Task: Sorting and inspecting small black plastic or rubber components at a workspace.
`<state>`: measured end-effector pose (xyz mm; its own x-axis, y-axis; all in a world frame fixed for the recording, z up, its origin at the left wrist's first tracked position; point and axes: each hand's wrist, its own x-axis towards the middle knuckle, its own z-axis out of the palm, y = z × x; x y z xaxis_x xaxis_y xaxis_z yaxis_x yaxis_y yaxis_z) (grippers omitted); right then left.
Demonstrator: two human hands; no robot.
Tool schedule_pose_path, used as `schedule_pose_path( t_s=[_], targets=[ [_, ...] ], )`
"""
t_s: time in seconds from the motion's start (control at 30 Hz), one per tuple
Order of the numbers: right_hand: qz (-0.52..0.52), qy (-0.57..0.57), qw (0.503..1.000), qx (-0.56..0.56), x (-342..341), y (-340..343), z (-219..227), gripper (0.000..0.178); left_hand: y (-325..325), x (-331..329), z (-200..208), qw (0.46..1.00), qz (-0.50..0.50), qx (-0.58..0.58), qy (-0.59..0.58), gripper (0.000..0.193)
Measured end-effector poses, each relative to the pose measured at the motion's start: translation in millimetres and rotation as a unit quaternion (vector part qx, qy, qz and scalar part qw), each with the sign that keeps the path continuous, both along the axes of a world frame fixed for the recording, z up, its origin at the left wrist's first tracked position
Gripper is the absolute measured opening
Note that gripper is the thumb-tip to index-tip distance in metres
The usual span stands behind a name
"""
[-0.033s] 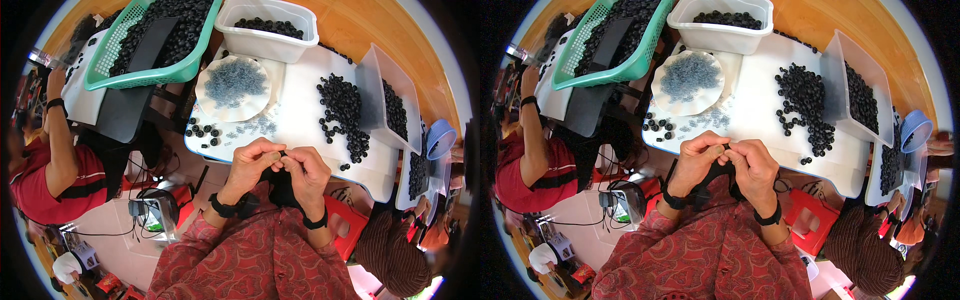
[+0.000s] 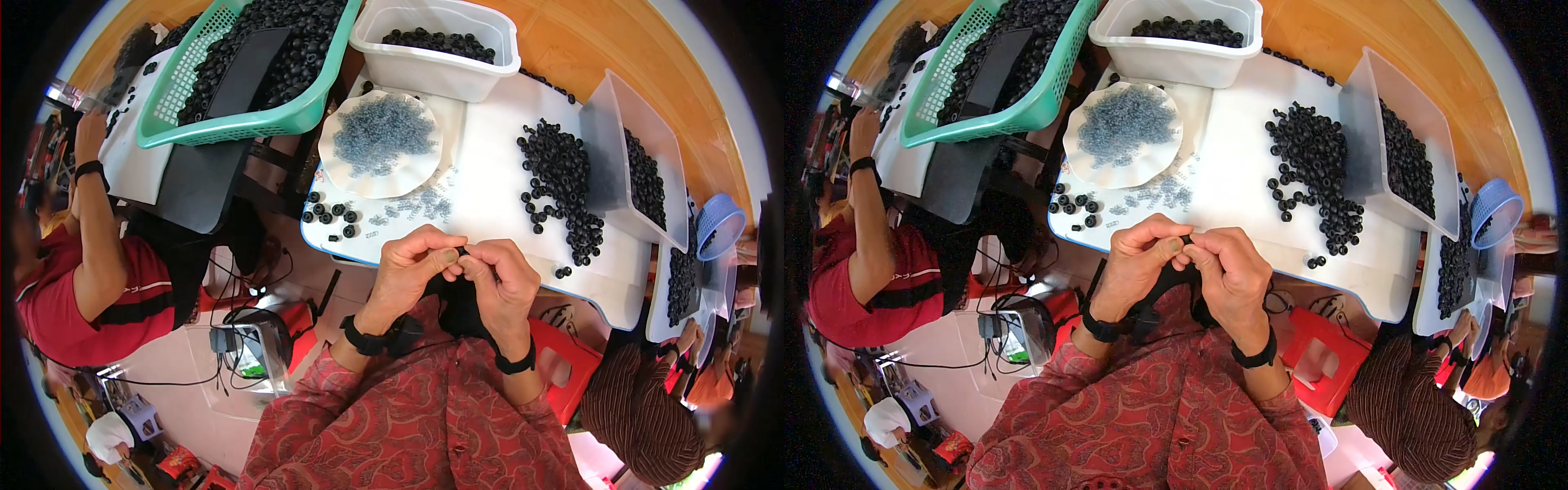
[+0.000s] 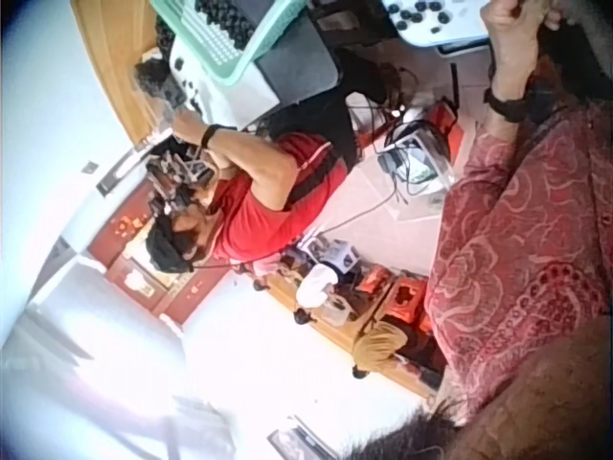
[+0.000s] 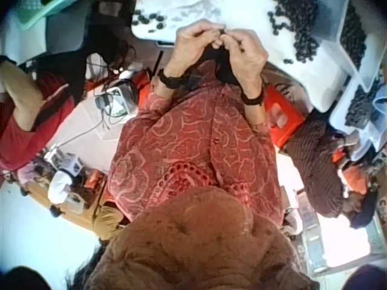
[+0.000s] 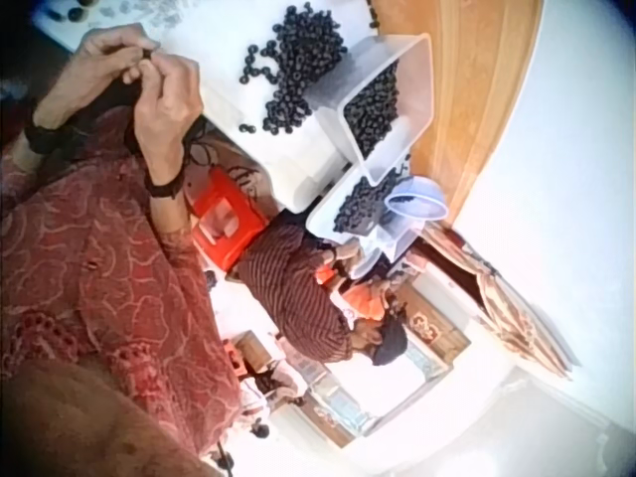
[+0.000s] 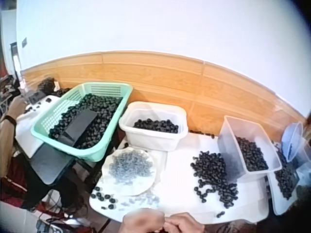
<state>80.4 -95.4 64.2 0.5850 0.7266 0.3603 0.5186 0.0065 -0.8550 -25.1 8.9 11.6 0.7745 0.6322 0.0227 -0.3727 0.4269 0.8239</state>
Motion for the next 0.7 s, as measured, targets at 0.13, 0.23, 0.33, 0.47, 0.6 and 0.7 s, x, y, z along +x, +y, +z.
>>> schedule_pose_path(
  t_s=[0.13, 0.23, 0.33, 0.47, 0.6, 0.7],
  targets=[
    [0.004, 0.036, 0.999, -0.01, 3.2, -0.1, -8.4, 0.009, 0.1, 2.2, 0.9, 0.999, 0.001, 0.004, 0.046, 0.018],
    [-0.011, 0.032, 0.999, -0.018, 6.0, 3.5, -13.6, 0.011, 3.8, 9.8, 6.7, 0.997, 0.006, -0.008, 0.079, 0.016],
    [-0.023, 0.023, 0.999, 0.002, 13.7, 10.8, -25.1, 0.015, 10.4, 22.7, 7.5, 0.996, 0.014, -0.02, 0.09, 0.013],
    [-0.023, 0.007, 1.0, 0.002, 30.6, 17.1, -35.6, 0.019, 22.8, 40.2, 5.5, 0.991, 0.005, 0.033, 0.127, 0.013],
    [-0.035, -0.024, 0.999, -0.027, 46.2, 23.7, -43.0, 0.02, 30.8, 57.4, -6.3, 0.986, -0.003, 0.066, 0.153, 0.012],
    [-0.059, -0.073, 0.995, -0.03, 58.2, 27.7, -51.4, 0.017, 34.4, 71.4, -11.9, 0.973, -0.003, 0.118, 0.2, 0.01]
  ],
)
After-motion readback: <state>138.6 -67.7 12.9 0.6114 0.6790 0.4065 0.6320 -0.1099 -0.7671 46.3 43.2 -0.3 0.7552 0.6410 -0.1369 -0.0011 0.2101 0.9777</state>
